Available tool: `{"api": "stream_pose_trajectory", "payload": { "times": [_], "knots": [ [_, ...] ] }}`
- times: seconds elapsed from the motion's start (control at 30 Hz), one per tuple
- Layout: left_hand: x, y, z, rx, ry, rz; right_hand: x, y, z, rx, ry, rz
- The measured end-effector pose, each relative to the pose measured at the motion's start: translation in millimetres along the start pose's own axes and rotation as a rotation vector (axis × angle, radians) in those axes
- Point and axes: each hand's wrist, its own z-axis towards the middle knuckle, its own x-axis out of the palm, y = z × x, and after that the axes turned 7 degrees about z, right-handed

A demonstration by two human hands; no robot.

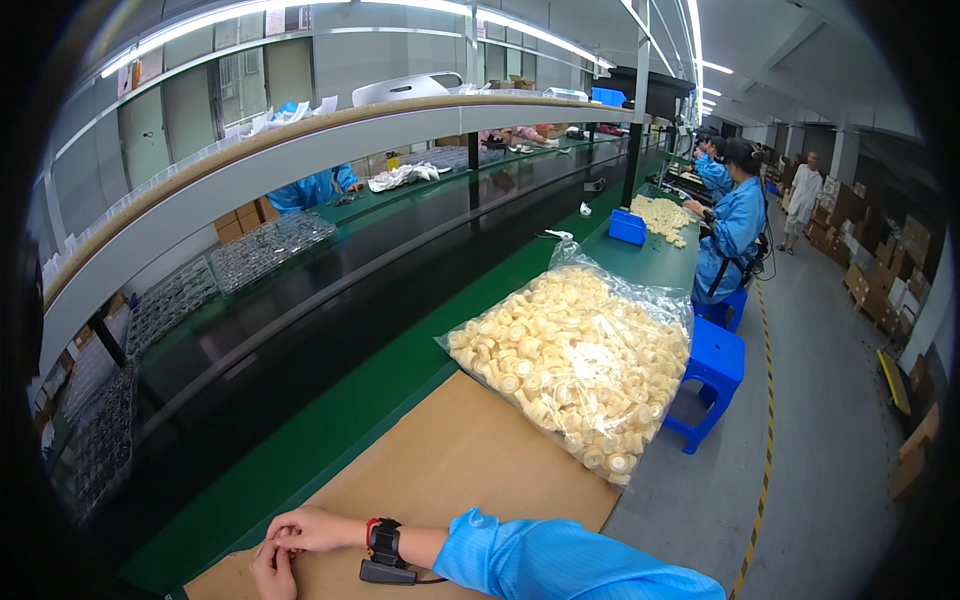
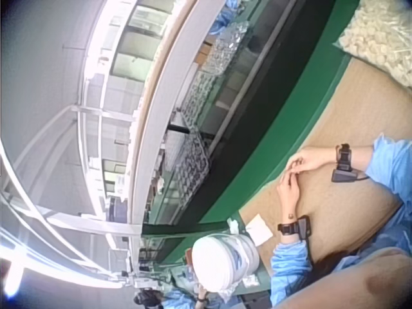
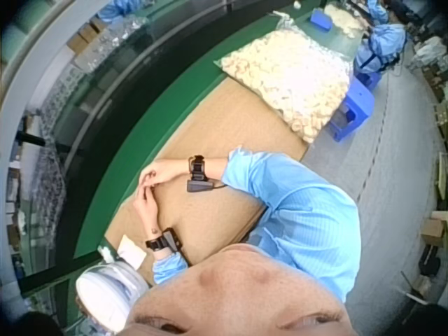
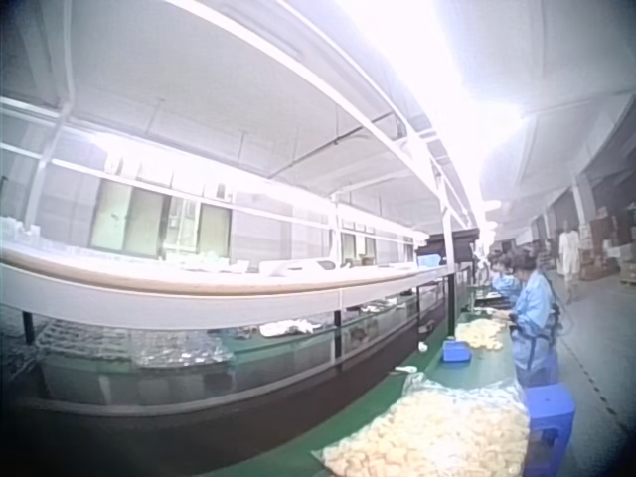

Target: The worker is applying a lubricant or adhesive to the internal gears and mechanical parts of a plastic motor housing using a small applicator stick.

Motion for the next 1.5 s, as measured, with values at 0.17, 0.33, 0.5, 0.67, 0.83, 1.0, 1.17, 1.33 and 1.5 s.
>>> {"api": "stream_pose_trajectory", "payload": {
  "times": [0.17, 0.33, 0.5, 0.67, 0.83, 1.0, 1.17, 1.33, 1.5],
  "knots": [
    [0.7, 0.2, -0.1, -0.013, 0.002, 0.021, -0.7, -5.0, 1.3, -0.023, 0.012, 0.016],
    [0.9, 1.7, -0.8, -0.008, -0.012, 0.006, 0.7, -3.3, 1.3, -0.025, 0.002, 0.017],
    [0.1, -1.4, -0.4, -0.024, 0.014, 0.002, -0.4, -5.7, 0.6, -0.022, -0.006, 0.001],
    [-3.9, -14.7, -1.3, -0.019, 0.018, -0.003, -0.5, -5.2, -0.5, -0.041, -0.017, 0.022],
    [-0.4, -0.4, -2.1, -0.018, 0.008, 0.003, 1.0, -8.6, 3.6, -0.055, -0.003, 0.008],
    [0.6, 1.4, -0.7, -0.01, 0.022, 0.014, -0.5, -11.5, 4.0, -0.059, -0.006, 0.023],
    [-1.4, -4.3, -0.9, -0.01, 0.025, 0.027, 0.5, -10.1, 3.9, -0.05, -0.003, 0.045],
    [-1.2, 1.1, -2.3, -0.016, 0.014, 0.035, 2.5, -2.9, 1.8, -0.022, -0.011, 0.062],
    [-3.8, -10.0, -0.7, -0.042, 0.02, 0.007, 0.7, -4.8, 1.8, 0.027, -0.006, 0.135]
  ]
}}
